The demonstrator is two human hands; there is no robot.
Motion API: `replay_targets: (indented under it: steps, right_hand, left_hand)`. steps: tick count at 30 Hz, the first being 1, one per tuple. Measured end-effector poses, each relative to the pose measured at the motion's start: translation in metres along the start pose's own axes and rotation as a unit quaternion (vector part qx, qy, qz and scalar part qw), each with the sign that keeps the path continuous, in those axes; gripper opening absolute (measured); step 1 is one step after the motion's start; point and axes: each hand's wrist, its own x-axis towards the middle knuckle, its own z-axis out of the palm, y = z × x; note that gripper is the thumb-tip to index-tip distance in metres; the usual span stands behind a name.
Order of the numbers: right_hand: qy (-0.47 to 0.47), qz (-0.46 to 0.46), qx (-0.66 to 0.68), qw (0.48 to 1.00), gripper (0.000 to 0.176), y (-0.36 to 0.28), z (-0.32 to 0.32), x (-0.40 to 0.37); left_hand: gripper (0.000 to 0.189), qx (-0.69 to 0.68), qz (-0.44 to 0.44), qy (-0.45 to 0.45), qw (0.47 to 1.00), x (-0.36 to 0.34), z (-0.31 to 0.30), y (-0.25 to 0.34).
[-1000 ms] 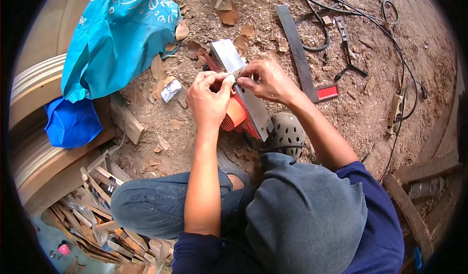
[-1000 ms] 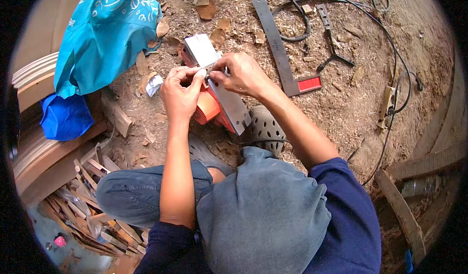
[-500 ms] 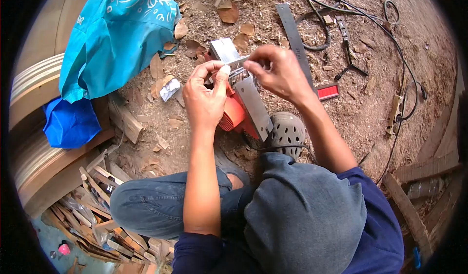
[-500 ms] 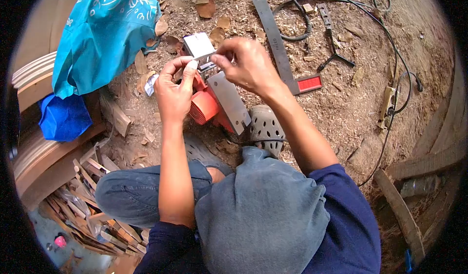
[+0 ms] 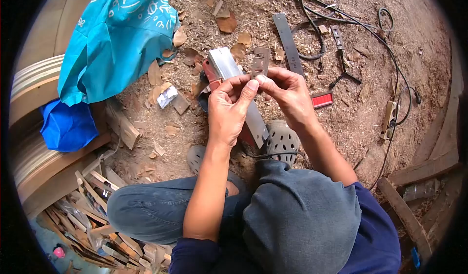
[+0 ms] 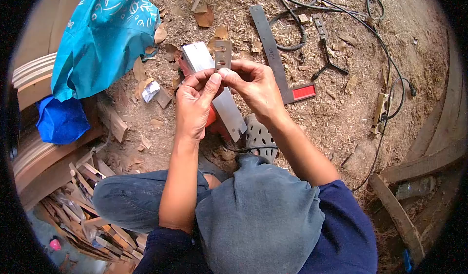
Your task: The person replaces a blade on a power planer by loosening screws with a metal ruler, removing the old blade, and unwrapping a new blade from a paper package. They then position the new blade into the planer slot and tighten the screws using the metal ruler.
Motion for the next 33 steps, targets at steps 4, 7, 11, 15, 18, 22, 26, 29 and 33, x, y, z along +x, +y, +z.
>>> replay_targets:
  steps: [4,7,11,15,18,22,26,29,33]
  right_hand:
    - [-0.010,0.001,0.081,0.997,0.035,0.004,-0.014,-0.001]
    - [-0.071,0.020,0.177,0.982,0.043,-0.002,-0.022,0.001]
    - [-0.089,0.042,0.206,0.974,0.035,0.003,-0.026,0.004]
    - [-0.138,0.046,0.243,0.959,0.032,0.007,-0.030,0.006]
    - [-0.151,0.057,0.266,0.950,0.034,0.002,-0.027,0.002]
    - [-0.150,0.031,0.284,0.946,0.036,0.004,-0.024,0.003]
    - [-0.184,0.054,0.327,0.925,0.037,0.009,-0.028,0.004]
    - [-0.196,0.066,0.355,0.912,0.037,0.015,-0.029,0.004]
    - [-0.179,0.068,0.327,0.925,0.043,0.017,-0.032,0.004]
  left_hand:
    - [0.024,-0.048,-0.053,-0.046,0.996,-0.001,-0.009,-0.001]
    - [0.022,-0.134,-0.140,-0.098,0.976,-0.005,-0.010,0.002]
    - [0.023,-0.172,-0.219,-0.131,0.951,-0.011,-0.002,0.005]
    - [0.024,-0.212,-0.233,-0.155,0.936,-0.014,-0.002,0.007]
    - [0.024,-0.211,-0.239,-0.159,0.934,-0.016,0.001,0.014]
    - [0.024,-0.189,-0.220,-0.151,0.945,-0.018,0.007,0.017]
    - [0.024,-0.209,-0.225,-0.146,0.940,-0.021,0.008,0.019]
    - [0.024,-0.210,-0.229,-0.145,0.940,-0.022,0.009,0.020]
    - [0.025,-0.210,-0.233,-0.136,0.940,-0.023,0.012,0.022]
